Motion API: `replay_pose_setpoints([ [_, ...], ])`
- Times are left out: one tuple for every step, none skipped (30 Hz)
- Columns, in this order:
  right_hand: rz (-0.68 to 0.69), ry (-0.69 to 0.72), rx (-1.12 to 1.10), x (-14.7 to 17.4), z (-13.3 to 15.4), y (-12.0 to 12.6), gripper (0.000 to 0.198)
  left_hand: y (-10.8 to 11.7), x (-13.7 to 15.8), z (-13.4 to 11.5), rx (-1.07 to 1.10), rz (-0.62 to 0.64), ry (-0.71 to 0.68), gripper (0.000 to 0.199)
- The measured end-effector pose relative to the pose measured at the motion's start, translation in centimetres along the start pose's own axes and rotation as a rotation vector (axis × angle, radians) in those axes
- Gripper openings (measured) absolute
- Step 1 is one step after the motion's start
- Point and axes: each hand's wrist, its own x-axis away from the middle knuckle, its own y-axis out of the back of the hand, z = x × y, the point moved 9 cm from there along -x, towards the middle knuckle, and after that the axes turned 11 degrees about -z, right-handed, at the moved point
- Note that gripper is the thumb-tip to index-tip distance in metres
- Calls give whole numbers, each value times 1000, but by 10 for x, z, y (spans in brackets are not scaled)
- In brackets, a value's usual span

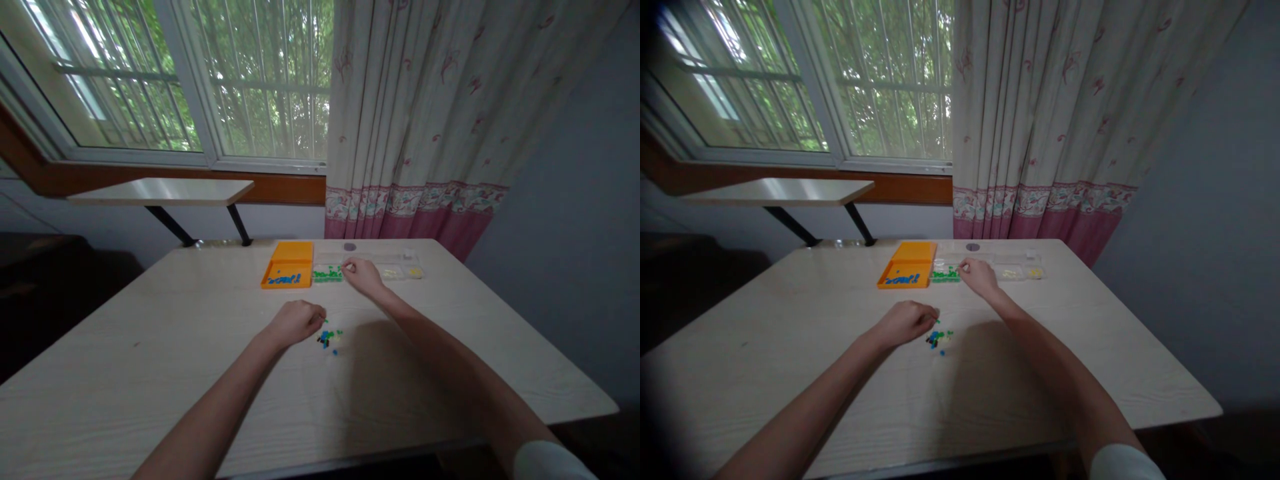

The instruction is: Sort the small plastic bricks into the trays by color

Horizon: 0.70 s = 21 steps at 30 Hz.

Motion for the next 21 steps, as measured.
replay_pose_setpoints([
  [5,-2,3,1,0,0,21,0,0,0,4,-2,0,24],
  [10,0,2,3,-1,0,22,-1,0,0,5,-3,-2,24],
  [12,4,-1,6,-1,1,22,-1,0,0,5,-5,-5,24],
  [11,13,-8,9,0,4,23,-1,0,-1,2,-7,-8,25],
  [10,24,-18,12,1,6,23,-1,0,-1,-3,-8,-10,25],
  [11,39,-31,16,2,9,24,-1,0,-1,-8,-7,-12,25],
  [19,55,-45,21,4,10,24,-1,0,-2,-12,-6,-13,26],
  [36,72,-62,26,7,12,24,-2,1,-2,-15,-4,-14,26],
  [62,91,-82,33,10,11,24,-2,1,-2,-18,-3,-13,26],
  [97,110,-101,40,13,10,23,-2,1,-2,-21,-2,-12,26],
  [132,131,-119,48,16,9,23,-2,1,-3,-25,-3,-12,27],
  [172,153,-132,56,20,7,22,-2,1,-2,-29,-6,-11,27],
  [210,175,-140,65,23,5,22,-2,1,-2,-32,-10,-12,27],
  [254,204,-148,73,26,3,21,-2,1,-2,-34,-14,-14,27],
  [303,239,-158,82,30,1,20,-2,1,-3,-33,-16,-19,26],
  [347,279,-166,91,33,0,19,-2,1,-3,-30,-18,-24,26],
  [380,321,-171,98,36,-1,18,-2,1,-3,-23,-20,-30,26],
  [401,359,-173,104,39,0,18,-2,0,-3,-15,-21,-34,26],
  [408,390,-174,108,40,1,18,-2,0,-4,-4,-20,-35,26],
  [408,415,-173,110,42,2,18,-2,0,-4,11,-17,-35,26],
  [406,432,-173,112,43,3,18,-3,0,-4,29,-13,-34,26],
])
